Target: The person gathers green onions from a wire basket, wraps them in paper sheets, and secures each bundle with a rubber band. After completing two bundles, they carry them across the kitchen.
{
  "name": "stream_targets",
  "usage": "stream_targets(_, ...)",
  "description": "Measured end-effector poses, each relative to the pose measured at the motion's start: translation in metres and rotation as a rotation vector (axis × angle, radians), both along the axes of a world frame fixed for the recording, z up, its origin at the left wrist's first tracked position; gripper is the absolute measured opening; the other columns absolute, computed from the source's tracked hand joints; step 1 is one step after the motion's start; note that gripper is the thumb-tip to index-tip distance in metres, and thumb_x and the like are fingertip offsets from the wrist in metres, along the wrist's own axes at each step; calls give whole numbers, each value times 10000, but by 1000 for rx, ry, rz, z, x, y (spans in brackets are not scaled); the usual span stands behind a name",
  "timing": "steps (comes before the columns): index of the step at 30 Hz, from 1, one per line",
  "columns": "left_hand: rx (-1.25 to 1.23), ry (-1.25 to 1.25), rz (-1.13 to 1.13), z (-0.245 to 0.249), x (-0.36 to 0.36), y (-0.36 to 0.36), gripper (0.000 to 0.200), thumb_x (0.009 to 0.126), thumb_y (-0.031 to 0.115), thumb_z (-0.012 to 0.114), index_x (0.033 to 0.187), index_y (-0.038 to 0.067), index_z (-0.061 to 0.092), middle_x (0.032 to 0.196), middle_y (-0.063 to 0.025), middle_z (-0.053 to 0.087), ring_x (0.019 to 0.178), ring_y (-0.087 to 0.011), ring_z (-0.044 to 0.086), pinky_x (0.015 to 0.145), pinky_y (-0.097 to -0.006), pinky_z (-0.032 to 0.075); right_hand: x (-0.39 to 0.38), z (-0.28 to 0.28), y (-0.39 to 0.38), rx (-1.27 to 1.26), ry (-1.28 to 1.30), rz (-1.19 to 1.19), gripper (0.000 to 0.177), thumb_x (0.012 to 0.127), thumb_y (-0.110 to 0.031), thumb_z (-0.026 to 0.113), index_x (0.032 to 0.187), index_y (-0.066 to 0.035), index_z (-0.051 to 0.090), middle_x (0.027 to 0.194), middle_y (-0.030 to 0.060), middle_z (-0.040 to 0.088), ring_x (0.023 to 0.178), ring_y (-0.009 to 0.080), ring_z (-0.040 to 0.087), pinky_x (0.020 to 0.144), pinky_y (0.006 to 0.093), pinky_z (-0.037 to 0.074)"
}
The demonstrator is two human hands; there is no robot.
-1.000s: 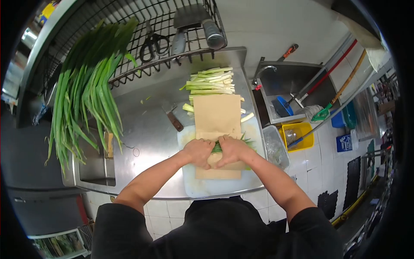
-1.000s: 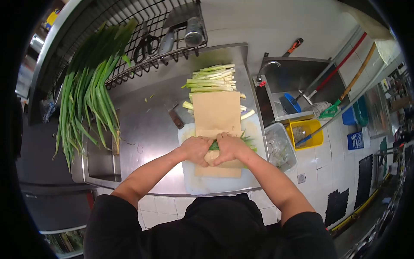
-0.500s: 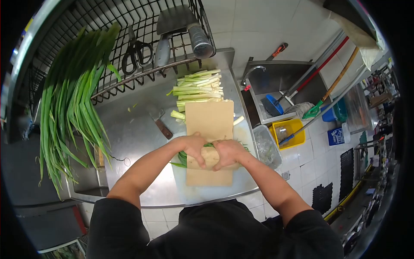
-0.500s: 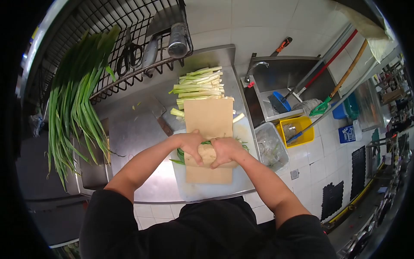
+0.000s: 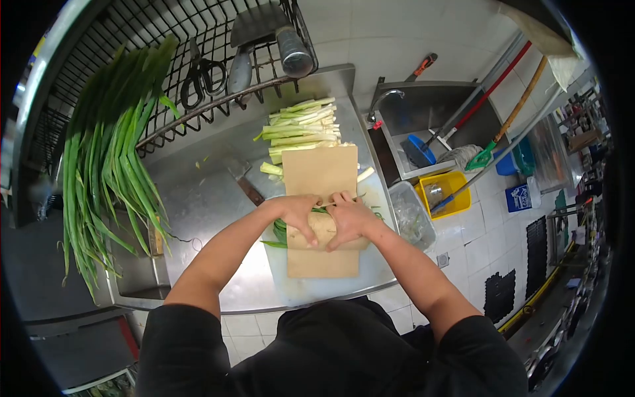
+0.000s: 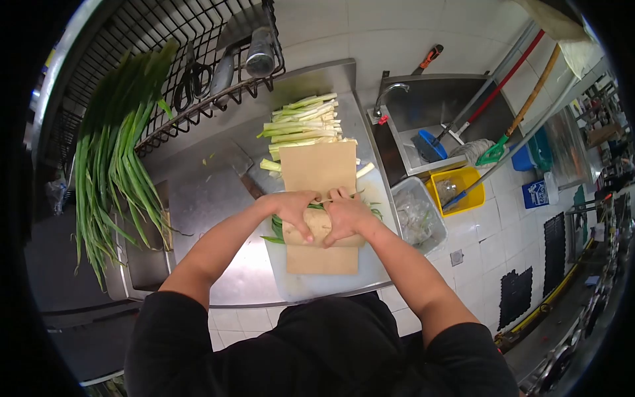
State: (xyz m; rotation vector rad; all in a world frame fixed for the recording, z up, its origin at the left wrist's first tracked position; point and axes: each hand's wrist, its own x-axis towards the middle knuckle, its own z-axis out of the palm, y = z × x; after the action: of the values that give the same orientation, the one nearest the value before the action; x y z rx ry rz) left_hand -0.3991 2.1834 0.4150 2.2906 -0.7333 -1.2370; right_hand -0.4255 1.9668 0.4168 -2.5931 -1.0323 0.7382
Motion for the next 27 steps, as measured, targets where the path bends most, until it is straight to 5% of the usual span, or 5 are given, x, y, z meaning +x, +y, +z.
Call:
stream_targets(8,13,-61,0,-2,1,0,1266,490,583,914,1424,-95,395,1463,-276,435,1362,-357,457,1116,-377,399,0,7,3,-51,51,-20,990,493,-566,869,1258,2,601,1238,184,590,1245,336,515,1028,518,396)
stream_targets(11,38,-32,5,-1,-1,-2,1246,475,587,926,1404,-68,415,1368,-260,492,1305,-370,484,1101,-397,400,-1,3,0,-33,41,-8,986,494,-564,874,1251,1,591,1239,187,599,1213,336,549,1026,515,394)
stream_targets(16,72,-359,-81,4,-16,-3,1209,483,631,892,1377,-54,452,1285,-231,494,1258,-378,456,1074,-429,386,-9,6,0,-19,8,-11,959,508,-558,880,1231,-3,582,1227,197,605,1186,345,573,1025,495,405)
stream_targets(27,54,-388,-45,9,-31,-2,1045,504,649,868,1225,-36,547,1273,-228,512,1196,-376,472,1029,-440,378,-13,8,2,4,-48,24,1043,527,-553,878,1285,60,507,1189,203,603,1176,349,555,994,413,447)
